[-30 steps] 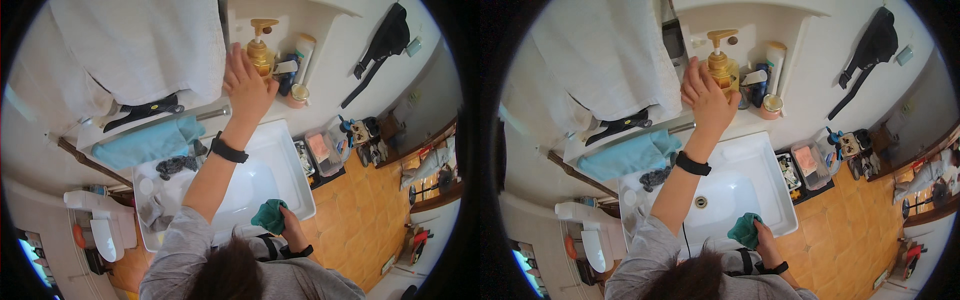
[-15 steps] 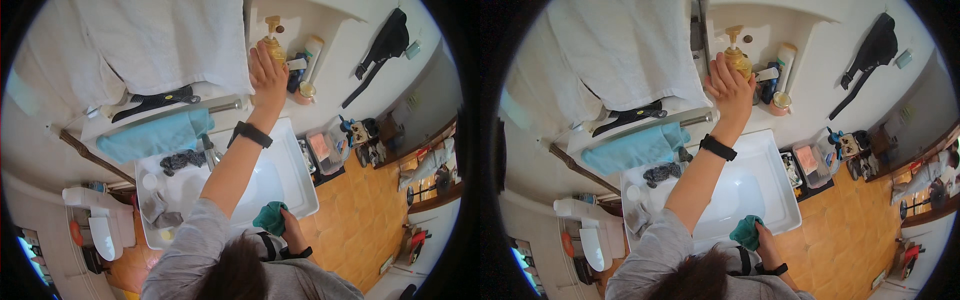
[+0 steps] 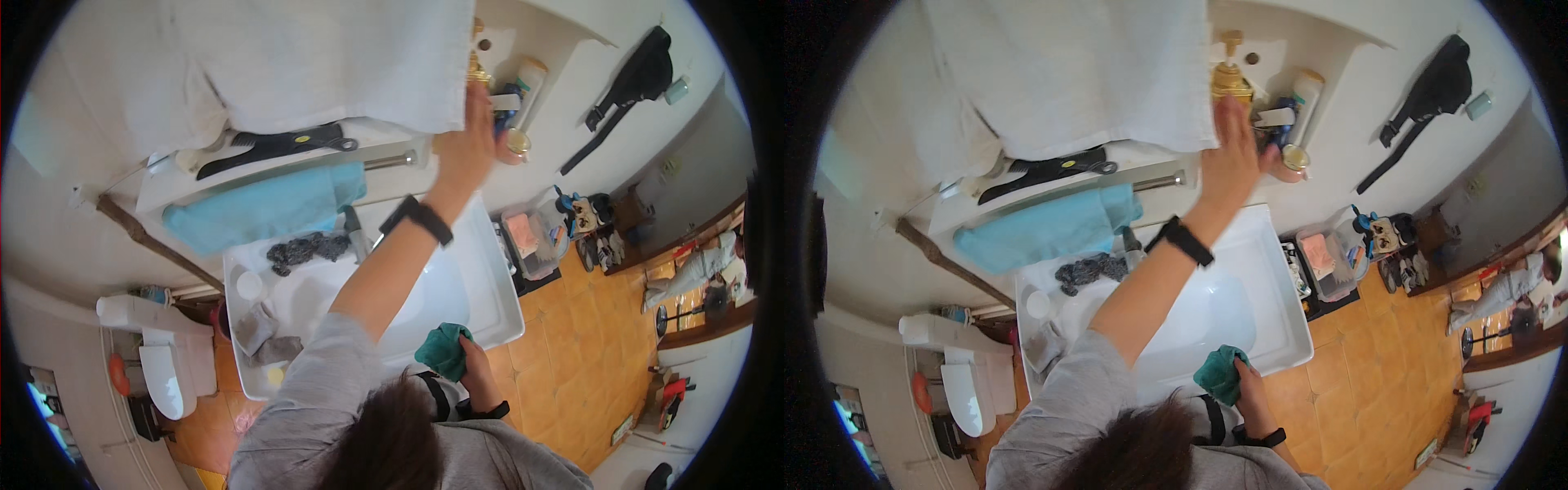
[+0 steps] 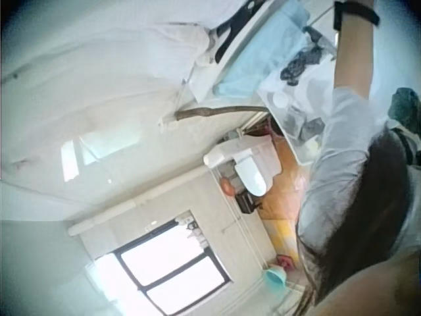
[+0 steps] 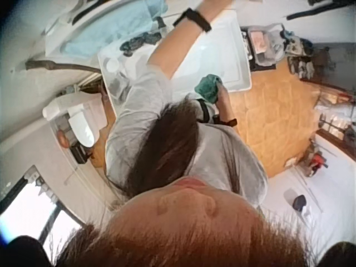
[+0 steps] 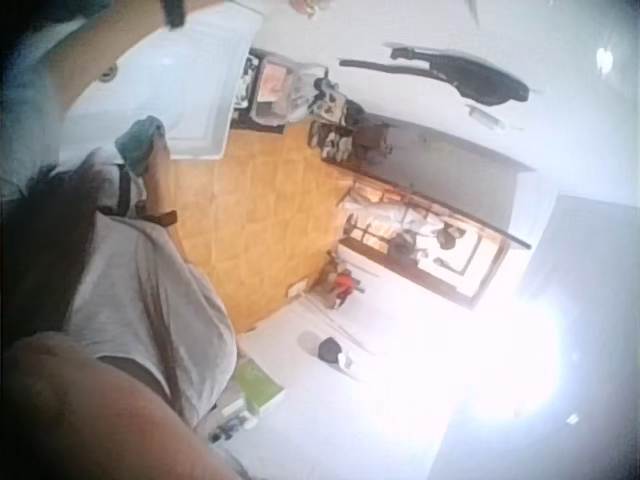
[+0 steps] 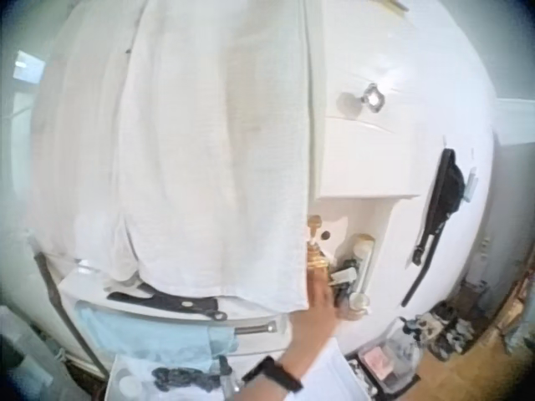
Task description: Clean items at a bathroom sink using a rag and soap.
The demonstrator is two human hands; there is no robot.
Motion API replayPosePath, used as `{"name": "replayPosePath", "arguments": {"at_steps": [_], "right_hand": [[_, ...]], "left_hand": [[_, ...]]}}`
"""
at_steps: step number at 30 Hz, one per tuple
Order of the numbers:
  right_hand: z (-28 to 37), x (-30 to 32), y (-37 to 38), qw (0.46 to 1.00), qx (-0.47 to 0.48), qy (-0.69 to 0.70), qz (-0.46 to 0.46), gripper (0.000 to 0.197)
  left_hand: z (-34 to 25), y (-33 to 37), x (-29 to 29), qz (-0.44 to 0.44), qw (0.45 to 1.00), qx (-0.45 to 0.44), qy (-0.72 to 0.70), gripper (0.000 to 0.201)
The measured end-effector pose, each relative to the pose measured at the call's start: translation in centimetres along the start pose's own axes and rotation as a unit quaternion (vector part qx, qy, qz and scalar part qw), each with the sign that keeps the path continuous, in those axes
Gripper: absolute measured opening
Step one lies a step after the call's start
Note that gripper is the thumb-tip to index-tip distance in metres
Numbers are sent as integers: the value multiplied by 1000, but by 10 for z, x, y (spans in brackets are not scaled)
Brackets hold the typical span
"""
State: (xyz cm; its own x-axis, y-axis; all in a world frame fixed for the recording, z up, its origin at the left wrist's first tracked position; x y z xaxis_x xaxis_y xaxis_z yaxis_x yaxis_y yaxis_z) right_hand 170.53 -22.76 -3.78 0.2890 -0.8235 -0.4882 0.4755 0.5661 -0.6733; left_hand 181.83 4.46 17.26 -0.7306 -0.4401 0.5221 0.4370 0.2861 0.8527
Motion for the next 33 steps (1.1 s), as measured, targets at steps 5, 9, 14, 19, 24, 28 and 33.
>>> {"name": "replayPosePath", "arguments": {"at_steps": [5, 9, 14, 19, 24, 28, 33], "right_hand": [[-10, -21, 6, 997, -39, -68, 18, 32], [-39, -21, 37, 990, -60, -118, 58, 33], [-70, -67, 41, 975, -84, -176, 111, 32], [-101, -95, 35, 960, -139, -214, 116, 32], [-114, -105, 26, 952, -115, -256, 122, 33], [-115, -108, 12, 944, -94, -292, 123, 34], [-118, -92, 10, 934, -73, -335, 97, 35]], "left_hand": [[10, -140, 80, 155, 952, -41, -262, 40], [60, -284, 134, 218, 884, 249, -331, 24], [127, -423, 222, 367, 756, 469, -271, 20], [178, -472, 276, 317, 810, 493, -26, 30], [235, -463, 258, 250, 882, 391, 77, 30], [274, -474, 221, 313, 908, 273, 49, 32], [299, -496, 195, 451, 846, 285, 10, 25]]}}
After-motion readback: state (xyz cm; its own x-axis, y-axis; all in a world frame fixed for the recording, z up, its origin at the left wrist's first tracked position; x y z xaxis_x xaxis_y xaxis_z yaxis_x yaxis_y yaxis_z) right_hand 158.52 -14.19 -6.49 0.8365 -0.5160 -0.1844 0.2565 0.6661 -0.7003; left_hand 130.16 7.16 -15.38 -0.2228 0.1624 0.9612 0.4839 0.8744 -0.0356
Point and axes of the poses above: each hand's wrist, its own y-axis towards the middle knuckle, its own x-axis out of the back of the hand, z = x × y, the point moved 2 cm from there along y, towards the middle knuckle, and after that the axes turned 2 degrees about y, right-handed, at the moved point
